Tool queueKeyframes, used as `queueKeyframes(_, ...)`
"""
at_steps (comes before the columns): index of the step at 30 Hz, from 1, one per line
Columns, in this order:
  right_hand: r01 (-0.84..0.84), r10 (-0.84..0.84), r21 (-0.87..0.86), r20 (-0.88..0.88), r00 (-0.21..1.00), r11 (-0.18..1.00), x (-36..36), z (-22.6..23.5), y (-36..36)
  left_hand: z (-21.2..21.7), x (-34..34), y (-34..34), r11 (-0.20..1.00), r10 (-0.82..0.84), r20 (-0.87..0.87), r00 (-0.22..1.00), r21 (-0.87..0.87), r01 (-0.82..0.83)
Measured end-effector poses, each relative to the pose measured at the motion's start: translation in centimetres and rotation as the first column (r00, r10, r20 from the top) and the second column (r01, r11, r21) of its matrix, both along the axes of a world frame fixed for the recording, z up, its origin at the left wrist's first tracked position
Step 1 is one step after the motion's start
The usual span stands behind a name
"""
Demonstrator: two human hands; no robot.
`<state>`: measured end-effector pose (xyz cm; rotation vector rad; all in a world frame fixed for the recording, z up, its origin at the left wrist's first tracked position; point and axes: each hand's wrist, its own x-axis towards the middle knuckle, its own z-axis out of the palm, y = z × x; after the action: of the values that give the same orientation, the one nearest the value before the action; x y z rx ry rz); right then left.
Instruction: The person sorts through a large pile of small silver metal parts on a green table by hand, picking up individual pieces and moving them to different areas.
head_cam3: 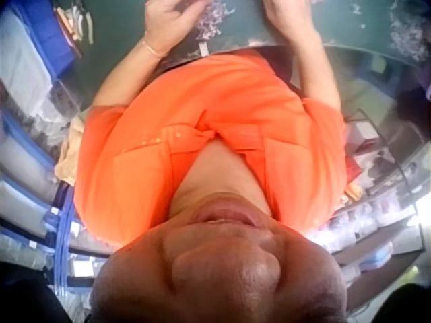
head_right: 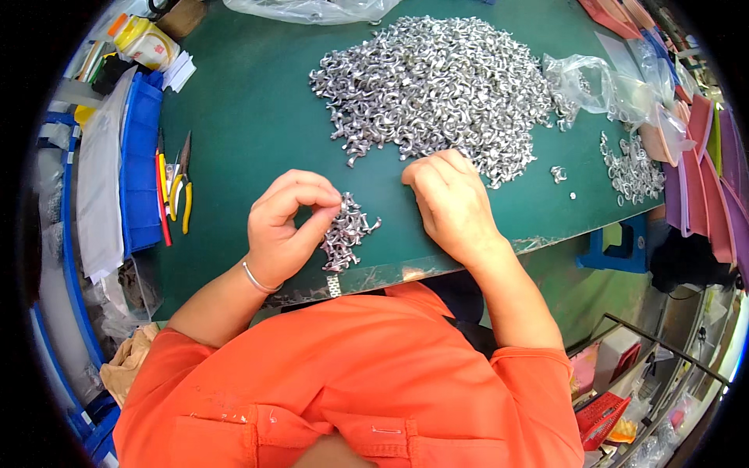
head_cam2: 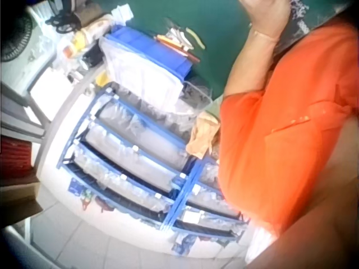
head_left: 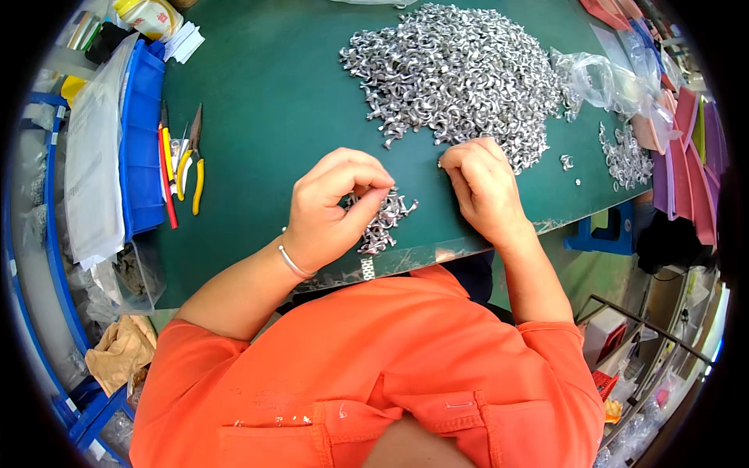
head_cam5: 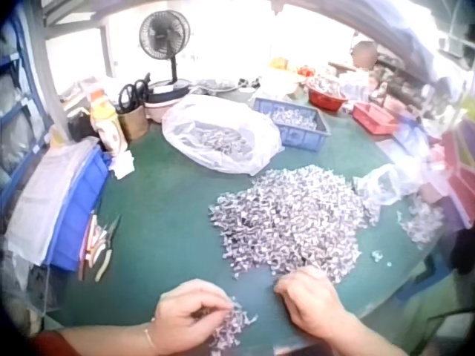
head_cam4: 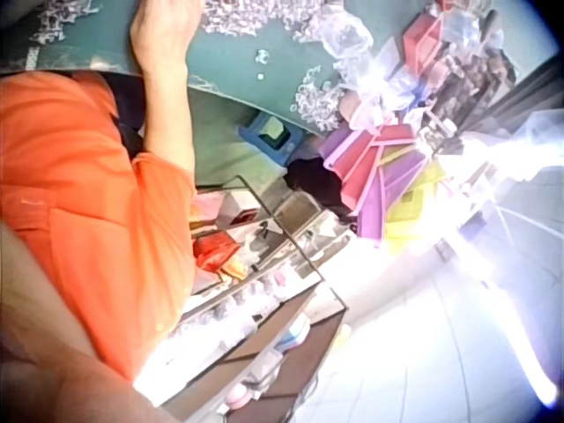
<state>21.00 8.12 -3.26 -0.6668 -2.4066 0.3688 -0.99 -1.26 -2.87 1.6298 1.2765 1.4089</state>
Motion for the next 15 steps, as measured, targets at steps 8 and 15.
queueKeyframes(8,-0.157,0.100,-0.102,-0.425,0.900,0.982,-4.2,0.2,-3.4,0.1,-0.1,-0.3,0.935,-0.116,0.242,0.963,-0.300,0.188)
queueKeyframes(15,-0.098,-0.137,-0.369,-0.561,0.816,0.924,-4.2,-1.7,-4.4,-0.1,0.5,0.0,0.930,-0.058,0.553,0.831,-0.273,0.246)
